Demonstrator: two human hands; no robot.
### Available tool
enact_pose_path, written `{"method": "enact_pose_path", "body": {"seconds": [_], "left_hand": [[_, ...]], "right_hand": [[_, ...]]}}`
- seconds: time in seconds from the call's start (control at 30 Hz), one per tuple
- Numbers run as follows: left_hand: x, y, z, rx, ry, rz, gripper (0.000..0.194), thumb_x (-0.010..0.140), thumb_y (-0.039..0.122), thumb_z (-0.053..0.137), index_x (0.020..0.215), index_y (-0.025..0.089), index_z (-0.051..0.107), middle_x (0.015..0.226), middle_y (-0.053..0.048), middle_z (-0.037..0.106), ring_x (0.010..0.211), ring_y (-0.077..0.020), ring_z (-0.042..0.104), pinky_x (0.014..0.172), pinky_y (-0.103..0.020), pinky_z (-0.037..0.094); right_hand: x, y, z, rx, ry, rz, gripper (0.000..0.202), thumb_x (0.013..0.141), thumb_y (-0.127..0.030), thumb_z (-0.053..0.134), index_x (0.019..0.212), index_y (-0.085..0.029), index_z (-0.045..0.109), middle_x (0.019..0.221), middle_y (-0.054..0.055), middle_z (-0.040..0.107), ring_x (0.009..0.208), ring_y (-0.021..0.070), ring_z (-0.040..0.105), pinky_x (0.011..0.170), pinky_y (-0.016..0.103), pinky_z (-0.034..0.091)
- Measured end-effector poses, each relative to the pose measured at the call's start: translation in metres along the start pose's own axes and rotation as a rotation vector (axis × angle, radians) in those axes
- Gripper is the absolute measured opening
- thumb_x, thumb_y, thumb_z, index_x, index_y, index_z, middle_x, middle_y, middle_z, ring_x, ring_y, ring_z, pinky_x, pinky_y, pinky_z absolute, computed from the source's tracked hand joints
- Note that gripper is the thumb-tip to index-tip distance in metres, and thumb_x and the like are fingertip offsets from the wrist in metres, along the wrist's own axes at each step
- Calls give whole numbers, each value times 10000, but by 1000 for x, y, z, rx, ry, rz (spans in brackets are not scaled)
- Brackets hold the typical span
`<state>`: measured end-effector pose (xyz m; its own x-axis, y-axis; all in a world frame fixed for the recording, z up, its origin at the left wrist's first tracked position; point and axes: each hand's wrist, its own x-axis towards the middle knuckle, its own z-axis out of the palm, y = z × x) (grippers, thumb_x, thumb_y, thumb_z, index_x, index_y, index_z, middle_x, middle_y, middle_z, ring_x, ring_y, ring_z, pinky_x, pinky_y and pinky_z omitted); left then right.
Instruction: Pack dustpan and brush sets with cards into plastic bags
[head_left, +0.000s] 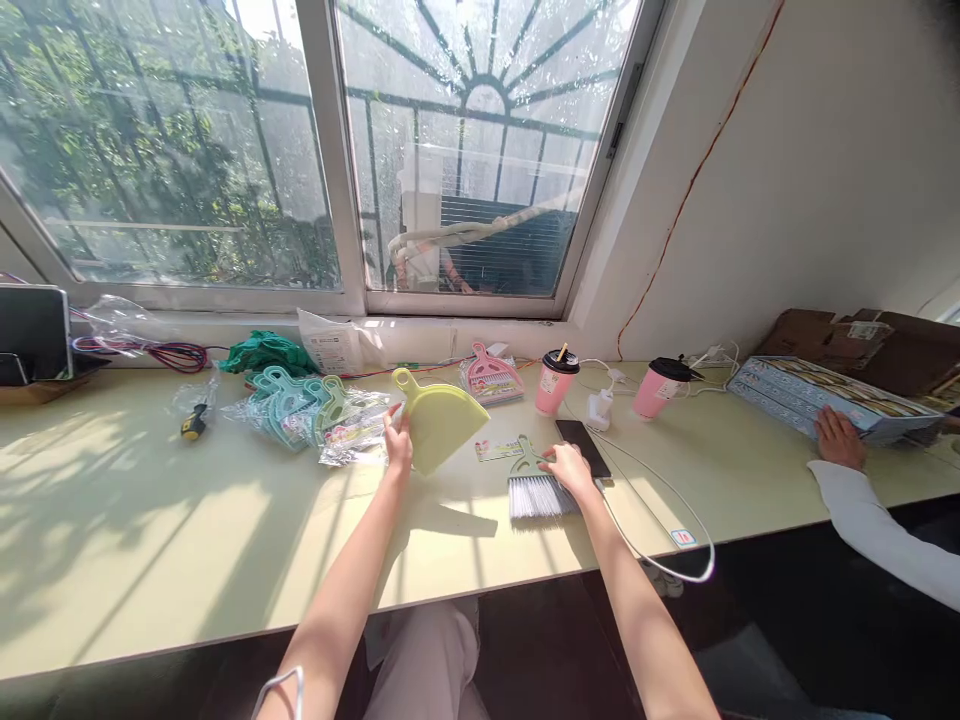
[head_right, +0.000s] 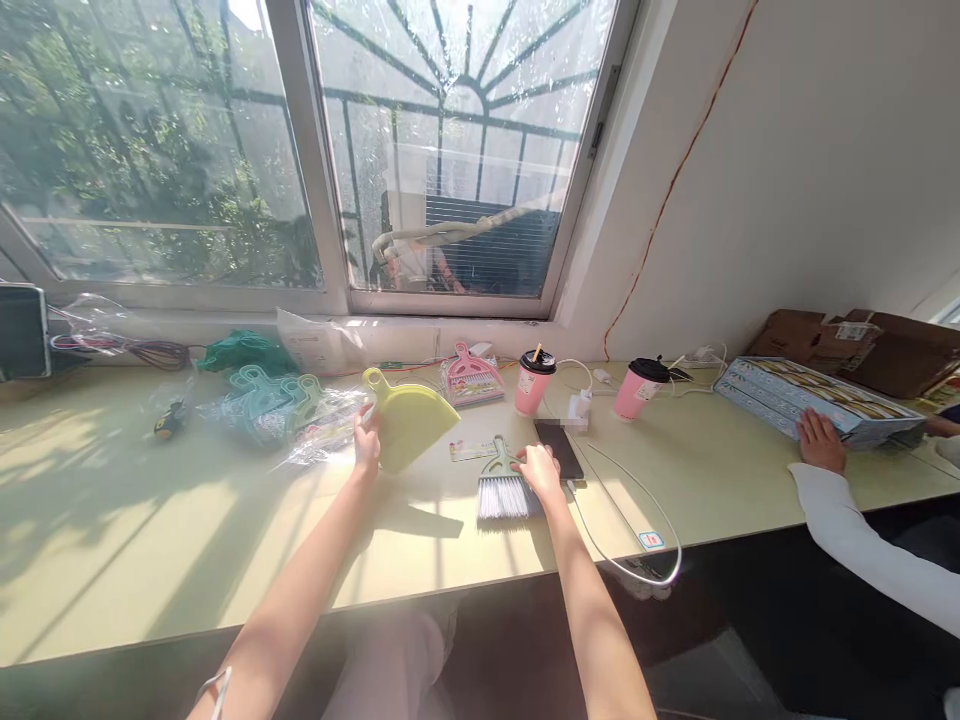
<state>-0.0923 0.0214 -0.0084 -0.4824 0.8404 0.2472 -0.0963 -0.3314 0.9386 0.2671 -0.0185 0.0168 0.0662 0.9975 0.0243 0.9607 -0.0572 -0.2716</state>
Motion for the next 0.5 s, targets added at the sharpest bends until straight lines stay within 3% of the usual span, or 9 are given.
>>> {"method": "enact_pose_path", "body": {"seconds": [0.1,0.2,0.3,0.4,0.5], "left_hand": [[-3,6,2,-13,-29,-84,362,907,470,586,1174,232,643,1225,-134,719,1284,-300,632,1118,-439,479],[-7,14,3,-24,-130,-115,365,916,500,596,1156,240,684,1249,-126,732,1342,-321,607,1166,-479,456],[-11,17,2,-16,-161,-144,373,933,514,593,1164,234,678,1305,-138,711,1339,-324,610,1155,-482,472],[-15,16,3,7,-162,-147,346,921,510,617,1115,230,677,1270,-154,713,1296,-321,627,1113,-444,493],[-20,16,8,19,-281,-92,387,884,580,648,1009,218,704,1128,-140,738,1218,-333,642,1059,-423,501]], "right_hand": [[0,1,2,41,24,-44,125,918,-178,656,1009,-196,739,1248,132,712,1272,272,607,968,337,457],[-2,2,-1,104,52,-39,151,910,-116,594,985,-187,704,1170,144,747,1187,278,667,940,351,464],[-5,-3,-11,360,73,-98,154,909,-158,556,998,-205,672,1051,116,768,1014,261,727,878,360,495],[-7,-29,-21,792,-58,-332,204,871,-379,652,996,-220,677,986,82,769,895,249,741,790,350,538],[-4,-78,-21,997,-92,-484,382,819,-521,702,1052,-218,712,1006,84,778,870,245,739,759,351,559]]}}
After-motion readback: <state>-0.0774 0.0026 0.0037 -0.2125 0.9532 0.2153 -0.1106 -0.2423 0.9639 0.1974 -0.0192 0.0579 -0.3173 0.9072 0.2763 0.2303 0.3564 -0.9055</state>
